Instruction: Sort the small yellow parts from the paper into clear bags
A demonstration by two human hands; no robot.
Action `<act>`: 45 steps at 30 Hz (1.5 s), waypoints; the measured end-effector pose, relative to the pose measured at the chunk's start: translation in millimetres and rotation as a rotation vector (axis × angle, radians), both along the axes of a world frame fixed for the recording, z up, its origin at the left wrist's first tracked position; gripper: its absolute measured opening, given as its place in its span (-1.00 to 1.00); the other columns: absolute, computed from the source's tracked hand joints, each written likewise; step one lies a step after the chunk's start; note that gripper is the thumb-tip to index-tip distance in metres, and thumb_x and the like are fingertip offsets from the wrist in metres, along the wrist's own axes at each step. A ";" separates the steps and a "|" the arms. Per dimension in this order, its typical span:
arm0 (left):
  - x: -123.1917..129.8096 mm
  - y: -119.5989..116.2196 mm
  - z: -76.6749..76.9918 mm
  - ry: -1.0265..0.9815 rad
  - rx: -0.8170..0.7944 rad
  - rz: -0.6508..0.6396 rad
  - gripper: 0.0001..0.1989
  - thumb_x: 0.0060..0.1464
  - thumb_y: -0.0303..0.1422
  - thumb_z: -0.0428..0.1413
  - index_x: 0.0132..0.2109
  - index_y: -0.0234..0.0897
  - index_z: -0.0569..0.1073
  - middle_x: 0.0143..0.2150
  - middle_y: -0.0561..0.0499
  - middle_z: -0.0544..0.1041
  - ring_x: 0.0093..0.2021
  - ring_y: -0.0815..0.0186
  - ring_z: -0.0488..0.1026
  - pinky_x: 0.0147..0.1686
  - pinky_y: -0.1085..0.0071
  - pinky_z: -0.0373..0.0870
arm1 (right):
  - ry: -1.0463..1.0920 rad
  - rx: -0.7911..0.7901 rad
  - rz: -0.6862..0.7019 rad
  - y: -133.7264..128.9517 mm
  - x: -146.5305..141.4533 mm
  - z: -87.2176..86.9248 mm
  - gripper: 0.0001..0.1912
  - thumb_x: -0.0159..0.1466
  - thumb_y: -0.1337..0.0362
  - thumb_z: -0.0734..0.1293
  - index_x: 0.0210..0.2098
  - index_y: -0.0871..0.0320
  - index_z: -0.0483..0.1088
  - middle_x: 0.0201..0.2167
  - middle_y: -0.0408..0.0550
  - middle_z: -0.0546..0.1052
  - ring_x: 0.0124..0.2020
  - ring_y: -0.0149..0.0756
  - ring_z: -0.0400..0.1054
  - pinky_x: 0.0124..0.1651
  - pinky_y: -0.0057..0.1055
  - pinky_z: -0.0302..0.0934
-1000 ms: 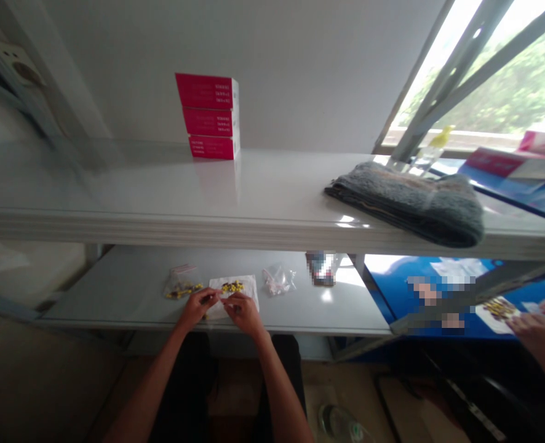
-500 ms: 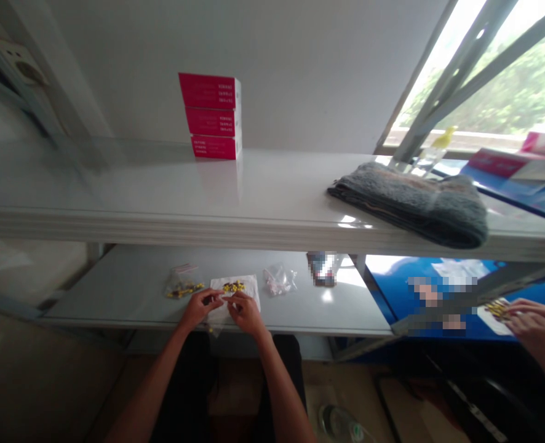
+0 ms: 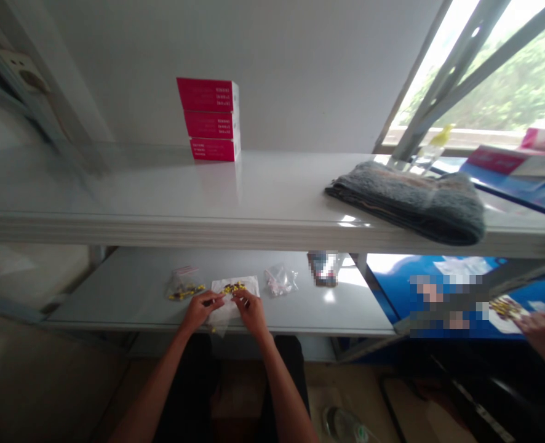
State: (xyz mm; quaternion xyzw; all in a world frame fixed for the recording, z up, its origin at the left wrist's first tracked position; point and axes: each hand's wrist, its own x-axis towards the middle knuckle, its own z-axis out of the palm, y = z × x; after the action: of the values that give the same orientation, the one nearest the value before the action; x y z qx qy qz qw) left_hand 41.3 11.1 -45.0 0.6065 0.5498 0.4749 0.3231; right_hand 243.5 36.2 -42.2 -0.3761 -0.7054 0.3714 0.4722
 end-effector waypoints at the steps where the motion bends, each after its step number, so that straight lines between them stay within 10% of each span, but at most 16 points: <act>1: 0.1 0.0 -0.6 0.001 0.003 -0.007 -0.72 -0.01 -0.16 0.31 -0.17 -0.19 0.68 -0.34 -0.03 0.62 -0.33 0.25 0.50 -0.25 0.37 0.39 | -0.014 0.015 0.023 0.2 -0.1 -0.2 -0.80 0.36 0.23 0.31 -0.19 0.13 0.58 -0.23 -0.01 0.62 -0.39 -0.32 0.42 -0.29 -0.42 0.29; 16: -2.9 2.0 -3.0 -0.089 -0.084 0.071 -0.56 -0.04 -0.14 0.32 -0.03 -0.25 0.63 -0.24 -0.05 0.66 -0.28 0.20 0.53 -0.21 0.34 0.42 | -0.120 0.083 0.194 1.0 1.9 0.7 -0.68 0.42 0.25 0.23 0.10 -0.01 0.50 -0.07 0.01 0.50 -0.23 -0.28 0.42 -0.17 -0.37 0.33; 29: -1.3 2.2 -6.9 -0.209 -0.087 0.113 -0.59 -0.08 -0.14 0.34 -0.13 -0.29 0.57 -0.26 -0.07 0.64 -0.23 0.19 0.57 -0.19 0.35 0.45 | -0.145 0.089 0.191 -1.5 3.0 3.0 -0.73 0.35 0.30 0.28 -0.04 0.03 0.56 -0.07 -0.01 0.48 -0.34 -0.36 0.36 -0.24 -0.41 0.30; 36: -6.5 3.4 -17.8 -0.218 -0.021 0.225 -0.65 0.10 -0.06 0.18 -0.28 -0.29 0.60 -0.28 -0.07 0.64 -0.21 0.20 0.56 -0.12 0.32 0.43 | -0.182 0.131 -0.314 -2.9 0.7 -14.1 -0.65 0.35 0.38 0.18 0.01 0.07 0.52 -0.09 0.04 0.43 -0.25 -0.27 0.35 -0.09 -0.31 0.28; 45: -5.2 4.1 -18.8 -0.259 -0.034 0.233 -0.66 -0.01 -0.10 0.28 -0.22 -0.29 0.60 -0.27 -0.06 0.64 -0.25 0.23 0.55 -0.21 0.37 0.44 | -0.422 0.258 -0.275 6.2 -3.1 -25.4 -0.80 0.35 0.33 0.27 -0.19 0.06 0.56 -0.19 0.06 0.46 -0.13 -0.10 0.27 -0.03 -0.21 0.25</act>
State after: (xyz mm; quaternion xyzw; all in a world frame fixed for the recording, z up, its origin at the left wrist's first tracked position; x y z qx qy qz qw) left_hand 36.0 15.2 -63.7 0.4669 0.5781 0.5737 0.3444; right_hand 240.5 42.4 -67.6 -0.4742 -0.7719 0.1245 0.4047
